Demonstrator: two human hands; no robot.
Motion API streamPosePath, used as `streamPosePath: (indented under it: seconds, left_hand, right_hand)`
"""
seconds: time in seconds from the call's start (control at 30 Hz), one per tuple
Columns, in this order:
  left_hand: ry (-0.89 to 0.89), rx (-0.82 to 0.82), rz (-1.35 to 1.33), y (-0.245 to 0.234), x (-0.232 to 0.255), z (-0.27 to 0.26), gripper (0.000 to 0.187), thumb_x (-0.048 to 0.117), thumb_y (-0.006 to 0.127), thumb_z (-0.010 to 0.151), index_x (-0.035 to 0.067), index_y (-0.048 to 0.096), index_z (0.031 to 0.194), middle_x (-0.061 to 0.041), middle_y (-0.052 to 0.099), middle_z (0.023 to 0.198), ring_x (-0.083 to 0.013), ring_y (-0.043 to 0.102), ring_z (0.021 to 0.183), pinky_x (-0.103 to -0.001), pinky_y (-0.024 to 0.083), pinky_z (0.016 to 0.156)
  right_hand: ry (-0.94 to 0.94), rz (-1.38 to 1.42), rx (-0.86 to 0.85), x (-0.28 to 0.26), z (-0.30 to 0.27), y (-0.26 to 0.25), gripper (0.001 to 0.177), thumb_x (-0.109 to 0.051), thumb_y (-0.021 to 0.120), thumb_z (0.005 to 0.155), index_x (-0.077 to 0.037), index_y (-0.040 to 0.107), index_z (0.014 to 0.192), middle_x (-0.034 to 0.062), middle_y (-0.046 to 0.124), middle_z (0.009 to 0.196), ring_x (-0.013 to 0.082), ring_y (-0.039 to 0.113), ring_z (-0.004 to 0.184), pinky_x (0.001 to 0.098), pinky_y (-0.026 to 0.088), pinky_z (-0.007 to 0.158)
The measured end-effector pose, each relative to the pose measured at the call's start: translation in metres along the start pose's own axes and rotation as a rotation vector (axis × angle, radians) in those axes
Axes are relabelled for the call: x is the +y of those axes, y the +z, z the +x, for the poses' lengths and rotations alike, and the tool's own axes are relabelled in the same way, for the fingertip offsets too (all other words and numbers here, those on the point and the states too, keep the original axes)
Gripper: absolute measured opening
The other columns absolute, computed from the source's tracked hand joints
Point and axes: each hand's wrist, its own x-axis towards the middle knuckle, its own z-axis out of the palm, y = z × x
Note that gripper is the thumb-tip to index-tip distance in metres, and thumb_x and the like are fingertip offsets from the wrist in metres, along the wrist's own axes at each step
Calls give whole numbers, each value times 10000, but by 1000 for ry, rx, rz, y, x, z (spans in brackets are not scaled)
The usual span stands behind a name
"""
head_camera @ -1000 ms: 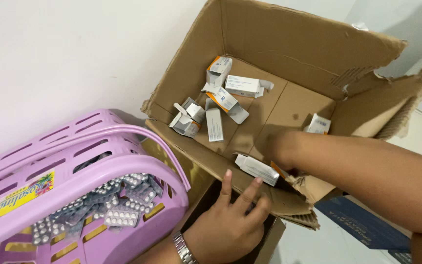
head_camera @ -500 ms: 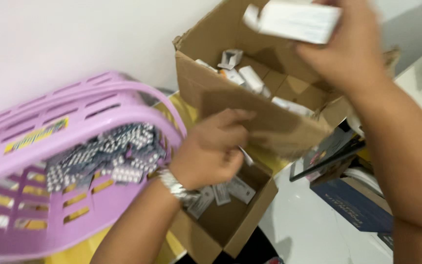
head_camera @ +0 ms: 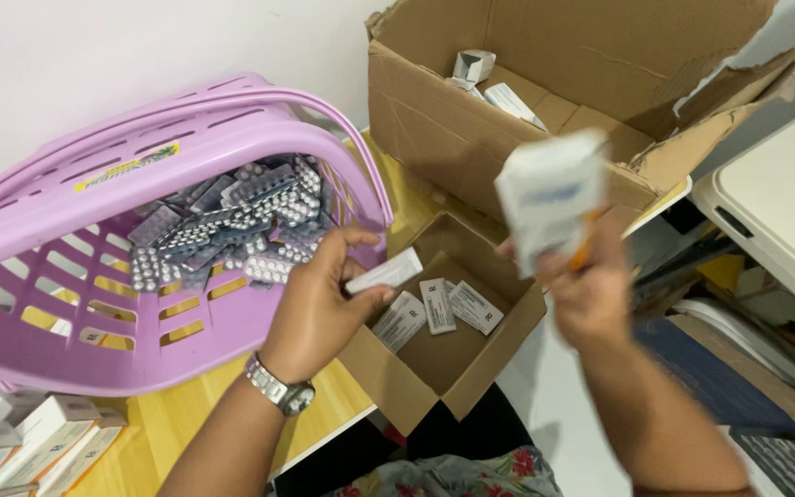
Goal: The person takes blister packs of pills from a pink basket and places them into small white boxes. The person then closes the boxes and places them into a larger cardboard box. The person repeats this process throughout the video.
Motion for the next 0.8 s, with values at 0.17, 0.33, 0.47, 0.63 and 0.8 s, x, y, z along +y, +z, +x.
streamPosePath:
  seconds: [0.17, 0.33, 0.47, 0.63, 0.8]
  left_hand:
    - [14, 114, -145, 15, -27, -11, 488, 107, 821, 817, 89, 560, 1229, -62, 760, 773, -94, 684, 658, -246, 524, 580]
    - [142, 196, -239, 45, -48, -10, 381, 105, 813, 881, 70, 572, 1174, -64, 782, 844, -83, 706, 722, -222, 547, 611]
    - [209, 268, -174, 75, -50, -3, 393, 80, 857, 858, 66, 581, 1138, -49, 746, 883, -74, 708, 747, -223, 544, 614]
    - [272, 381, -545, 81, -53, 11, 460, 10, 823, 880, 43, 524, 1228, -49, 700, 864, -75, 667, 784, -215, 528, 699]
    - [175, 405, -493, 62, -67, 3, 480, -2, 817, 862, 44, 490, 1210, -26, 702, 798, -50, 649, 719, -195, 515, 647]
  right_hand:
    - [-180, -446, 38, 46, -50, 11, 557, -465, 585, 1006, -27, 421, 1309, 169, 672, 1151, 281, 691, 928, 372, 564, 861]
    - [-464, -704, 91, 73, -68, 1, 707, -652, 599, 995, 6, 499, 1232, 168, 633, 1117, 358, 682, 970, 376, 545, 858]
    - [-416, -789, 161, 79, -74, -10, 708, -636, 676, 912, 27, 551, 1127, 145, 641, 908, 319, 652, 786, 399, 526, 735]
    - [-456, -1059, 247, 83, -60, -24, 582, -518, 736, 866, -18, 613, 1137, 193, 660, 934, 386, 662, 804, 474, 538, 739]
    - [-547, -1107, 297, 117, -31, -24, 698, -533, 756, 927, 50, 564, 1258, 237, 642, 1054, 417, 635, 923, 475, 525, 790]
